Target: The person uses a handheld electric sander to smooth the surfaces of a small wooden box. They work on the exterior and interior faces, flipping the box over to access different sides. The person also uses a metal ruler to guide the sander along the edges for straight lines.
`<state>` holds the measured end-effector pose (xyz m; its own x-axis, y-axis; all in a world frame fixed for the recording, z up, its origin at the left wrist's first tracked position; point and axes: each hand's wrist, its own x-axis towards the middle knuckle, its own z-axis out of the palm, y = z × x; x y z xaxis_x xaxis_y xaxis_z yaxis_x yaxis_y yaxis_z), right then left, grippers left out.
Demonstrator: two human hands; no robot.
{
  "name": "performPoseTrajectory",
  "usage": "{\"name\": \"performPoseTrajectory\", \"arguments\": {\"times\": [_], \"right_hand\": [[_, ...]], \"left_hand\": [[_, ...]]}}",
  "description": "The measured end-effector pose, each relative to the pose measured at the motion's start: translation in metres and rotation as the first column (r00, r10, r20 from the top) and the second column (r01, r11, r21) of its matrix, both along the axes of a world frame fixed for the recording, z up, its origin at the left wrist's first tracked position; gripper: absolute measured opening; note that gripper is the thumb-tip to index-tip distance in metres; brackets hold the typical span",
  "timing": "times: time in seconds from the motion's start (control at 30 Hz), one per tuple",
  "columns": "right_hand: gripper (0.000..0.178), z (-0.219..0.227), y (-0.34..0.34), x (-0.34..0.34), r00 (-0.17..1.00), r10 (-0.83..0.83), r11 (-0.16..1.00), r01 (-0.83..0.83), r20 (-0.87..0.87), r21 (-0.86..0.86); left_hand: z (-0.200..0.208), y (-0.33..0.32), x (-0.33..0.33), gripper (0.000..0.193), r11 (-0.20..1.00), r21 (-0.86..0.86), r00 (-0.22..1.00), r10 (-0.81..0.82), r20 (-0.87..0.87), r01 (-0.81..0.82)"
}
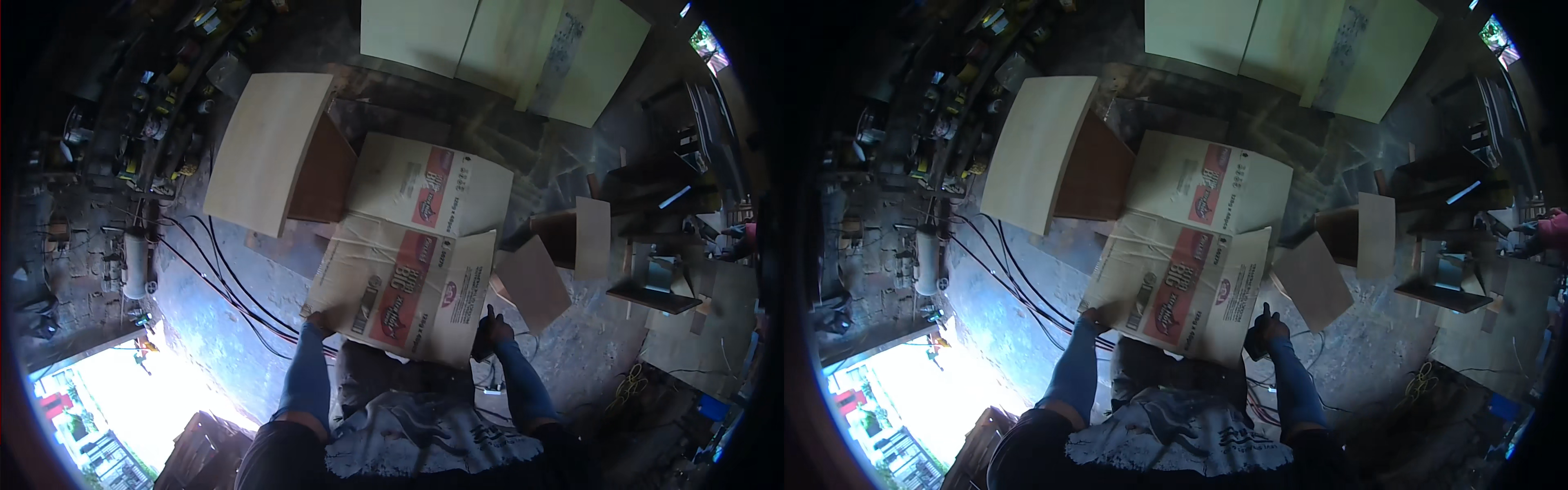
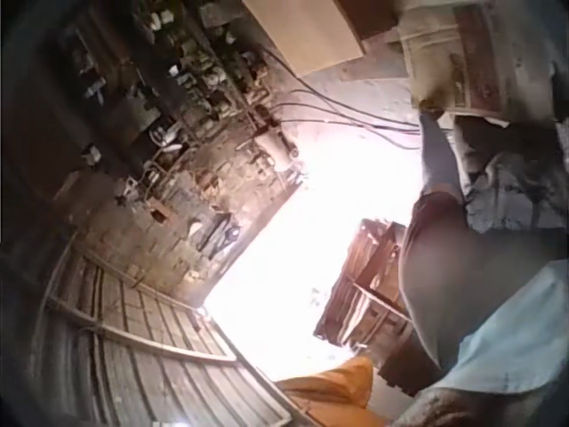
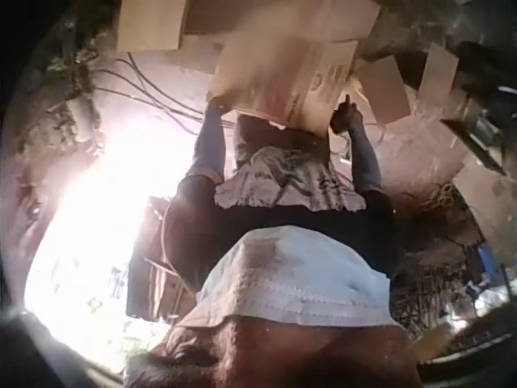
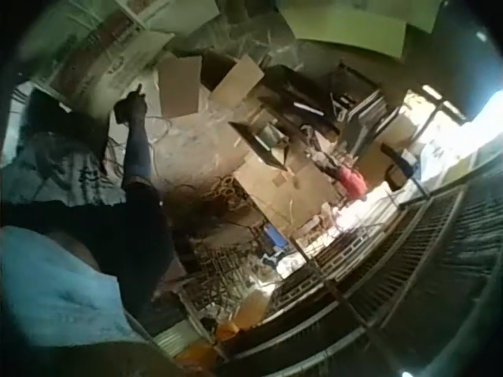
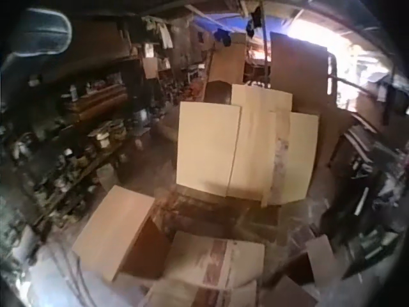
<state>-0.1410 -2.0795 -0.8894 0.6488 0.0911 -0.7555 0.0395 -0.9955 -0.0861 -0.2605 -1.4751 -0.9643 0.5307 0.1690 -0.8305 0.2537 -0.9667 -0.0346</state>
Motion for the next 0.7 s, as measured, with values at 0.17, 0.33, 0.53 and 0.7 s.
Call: {"name": "performPoseTrajectory", "arguments": {"times": [0.17, 0.33, 0.53, 0.7], "right_hand": [[0.086, 0.011, 0.070, 0.031, 0.988, -0.147, 0.986, 0.143, 0.043, 0.084], [0.065, 0.001, 0.088, 0.043, 0.973, -0.233, 0.968, 0.231, 0.007, 0.101], [0.047, -0.018, 0.140, 0.063, 0.953, -0.303, 0.951, 0.303, -0.003, 0.068], [0.058, -0.098, 0.161, 0.073, 0.988, -0.130, 0.991, 0.126, 0.078, 0.052]], "left_hand": [[0.096, 0.259, 0.108, 0.067, 0.697, -0.200, 0.474, 0.641, 0.603, -0.688], [0.320, 0.230, 0.369, 0.062, -0.279, -0.923, 0.588, 0.712, -0.384, -0.265], [0.386, 0.152, 0.388, 0.046, 0.288, -0.842, 0.615, 0.786, -0.064, -0.456], [0.461, 0.139, 0.342, 0.042, 0.249, -0.947, 0.533, 0.840, 0.107, -0.202]]}}
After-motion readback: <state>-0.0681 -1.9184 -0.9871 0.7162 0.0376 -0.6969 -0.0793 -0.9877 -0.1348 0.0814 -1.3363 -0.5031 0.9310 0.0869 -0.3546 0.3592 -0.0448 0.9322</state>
